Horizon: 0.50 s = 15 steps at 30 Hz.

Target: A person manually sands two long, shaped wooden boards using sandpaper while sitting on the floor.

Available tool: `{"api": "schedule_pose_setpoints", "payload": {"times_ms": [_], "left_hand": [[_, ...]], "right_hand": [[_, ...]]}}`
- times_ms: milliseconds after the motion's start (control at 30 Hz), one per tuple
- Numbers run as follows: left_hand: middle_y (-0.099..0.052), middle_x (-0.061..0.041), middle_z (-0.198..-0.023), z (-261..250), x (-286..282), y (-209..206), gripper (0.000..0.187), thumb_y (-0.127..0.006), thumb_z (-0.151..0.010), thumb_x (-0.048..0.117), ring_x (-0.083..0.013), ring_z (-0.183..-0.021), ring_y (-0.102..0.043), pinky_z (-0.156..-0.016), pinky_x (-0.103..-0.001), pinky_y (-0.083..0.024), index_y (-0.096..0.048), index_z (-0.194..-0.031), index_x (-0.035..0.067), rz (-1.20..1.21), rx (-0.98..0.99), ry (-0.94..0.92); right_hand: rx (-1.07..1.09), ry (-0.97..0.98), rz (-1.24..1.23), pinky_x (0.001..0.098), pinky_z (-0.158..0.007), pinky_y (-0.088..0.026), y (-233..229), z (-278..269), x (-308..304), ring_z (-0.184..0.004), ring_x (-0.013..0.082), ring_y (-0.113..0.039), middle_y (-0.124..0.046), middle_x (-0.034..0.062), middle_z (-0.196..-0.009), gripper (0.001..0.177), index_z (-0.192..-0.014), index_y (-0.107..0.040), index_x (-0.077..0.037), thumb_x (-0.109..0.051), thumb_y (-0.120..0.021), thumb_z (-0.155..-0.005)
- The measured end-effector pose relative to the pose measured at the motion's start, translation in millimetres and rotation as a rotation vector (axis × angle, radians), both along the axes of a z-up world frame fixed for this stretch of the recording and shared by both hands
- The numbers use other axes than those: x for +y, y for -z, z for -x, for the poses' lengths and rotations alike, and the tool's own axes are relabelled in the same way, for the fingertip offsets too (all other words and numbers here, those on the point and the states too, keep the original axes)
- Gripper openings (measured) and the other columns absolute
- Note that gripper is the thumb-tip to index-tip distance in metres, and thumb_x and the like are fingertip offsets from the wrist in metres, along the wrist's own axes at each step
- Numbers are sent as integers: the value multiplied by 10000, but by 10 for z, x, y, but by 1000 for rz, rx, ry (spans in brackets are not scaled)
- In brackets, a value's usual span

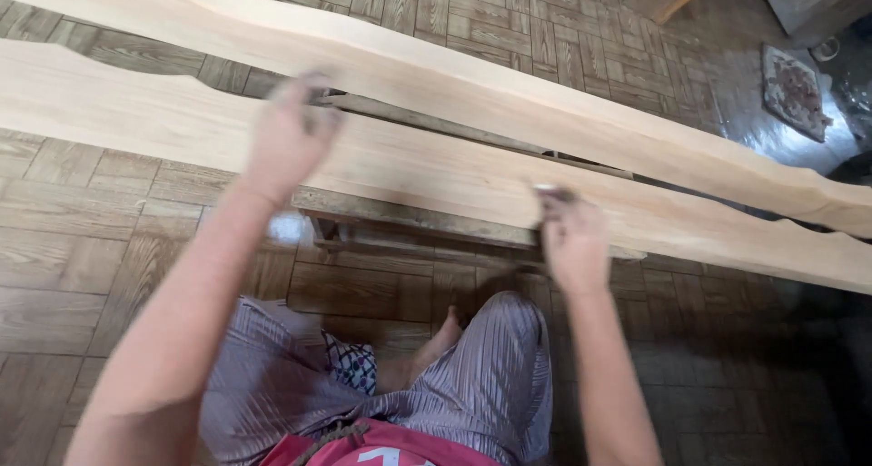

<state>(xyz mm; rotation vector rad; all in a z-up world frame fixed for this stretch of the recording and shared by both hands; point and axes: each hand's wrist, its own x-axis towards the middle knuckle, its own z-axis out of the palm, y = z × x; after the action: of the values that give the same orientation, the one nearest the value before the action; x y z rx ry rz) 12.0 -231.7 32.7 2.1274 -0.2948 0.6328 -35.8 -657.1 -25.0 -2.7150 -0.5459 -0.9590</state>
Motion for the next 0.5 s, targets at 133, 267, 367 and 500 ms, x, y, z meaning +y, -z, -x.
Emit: {"api": "schedule_pose_setpoints", "payload": {"times_ms": [133,267,367,500], "left_hand": [[-696,-226,-1144,-464,843,526,275,-571,-945,39,-405,-1063,-616,-927,-513,-490,-669,-1195,-21,-175,-148,-142],[-686,-239,-1172,-502,1124,645,271,-541,-1056,115,-374,-1080,-596,-945,-501,-472,-647,-1236,-58,-321,161,-422],[-697,-298,-1249,-536,1132,664,404,-521,-1121,260,-497,-1291,-518,-1111,-569,-349,-670,-1268,-85,-528,235,-454],[-772,-176,-1079,-629,1191,708,467,-464,-1187,406,-332,-1093,-671,-959,-458,-500,-751,-1116,44,-810,318,-528]], "right_hand": [[227,277,-45,505,-868,-577,-205,228,-898,-1064,356,-672,-721,228,-1228,320,-887,-752,19,-76,-465,-993],[97,399,-213,488,-948,-507,6,185,-1249,-1098,370,-589,-622,215,-1114,328,-1168,-764,10,-156,-599,-938],[119,320,-191,507,-993,-473,-135,77,-664,-1148,401,-617,-677,234,-1222,377,-1182,-738,10,-239,-589,-942],[187,159,-113,461,-926,-441,-368,-134,580,-1061,303,-636,-719,136,-1181,619,-1328,-637,-134,-563,-264,-1084]]}}
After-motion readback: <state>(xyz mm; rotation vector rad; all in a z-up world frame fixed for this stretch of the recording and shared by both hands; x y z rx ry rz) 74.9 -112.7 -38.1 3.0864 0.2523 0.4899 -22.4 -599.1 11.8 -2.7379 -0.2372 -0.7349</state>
